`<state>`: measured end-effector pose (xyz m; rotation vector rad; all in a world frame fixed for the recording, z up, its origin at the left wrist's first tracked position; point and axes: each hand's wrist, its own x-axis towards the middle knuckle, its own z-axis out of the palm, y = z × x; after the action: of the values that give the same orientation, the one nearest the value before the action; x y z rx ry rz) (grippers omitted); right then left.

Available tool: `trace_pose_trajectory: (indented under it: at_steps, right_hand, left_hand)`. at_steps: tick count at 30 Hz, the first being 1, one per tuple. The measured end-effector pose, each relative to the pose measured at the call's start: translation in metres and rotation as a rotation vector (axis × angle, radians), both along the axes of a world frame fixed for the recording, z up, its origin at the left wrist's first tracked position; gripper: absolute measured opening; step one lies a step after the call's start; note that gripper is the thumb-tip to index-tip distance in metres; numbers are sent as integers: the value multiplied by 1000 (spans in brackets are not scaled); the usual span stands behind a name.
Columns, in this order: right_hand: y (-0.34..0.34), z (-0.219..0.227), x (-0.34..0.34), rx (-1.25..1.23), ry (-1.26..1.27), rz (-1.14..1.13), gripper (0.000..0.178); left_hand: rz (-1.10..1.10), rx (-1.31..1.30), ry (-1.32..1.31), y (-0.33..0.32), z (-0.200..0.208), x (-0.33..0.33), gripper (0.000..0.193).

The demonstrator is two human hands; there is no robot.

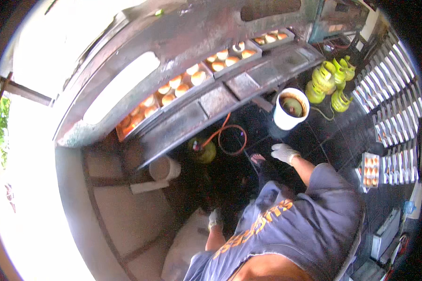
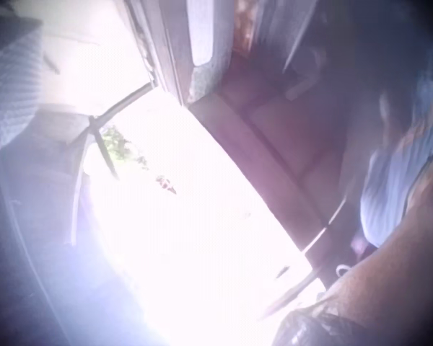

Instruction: The person, wearing gloves, retrieves trays of buns from an oven, checks them, and places them into racks.

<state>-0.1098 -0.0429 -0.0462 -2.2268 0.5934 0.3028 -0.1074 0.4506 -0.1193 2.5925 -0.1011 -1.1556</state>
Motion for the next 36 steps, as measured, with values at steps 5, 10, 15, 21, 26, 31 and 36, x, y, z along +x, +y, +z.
trace_pose_trajectory:
  at_steps: [5, 10, 15, 21, 26, 31, 36]
  right_hand:
    - [-68, 20, 176, 8, 131, 273, 27]
    - [-143, -23, 288, -9, -129, 205, 17]
    - [-152, -56, 390, -23, -449, 299, 23]
    - [-128, 11, 519, -313, -297, 138, 56]
    - [-189, -22, 549, -624, -216, 81, 27]
    - [-192, -10, 512, -487, -160, 254, 33]
    - [-150, -30, 364, -133, -401, 507, 24]
  left_hand:
    - [514, -241, -36, -84, -47, 43, 33]
    - [72, -281, -308, -154, -8, 51, 34]
    - [1102, -519, 91, -191, 18, 27, 42]
    - [992, -221, -111, -197, 52, -22, 26]
    - [602, 22, -128, -231, 83, -47, 29]
    - [785, -40, 178, -262, 78, -78, 32]
    - [423, -30, -217, -228, 40, -103, 26]
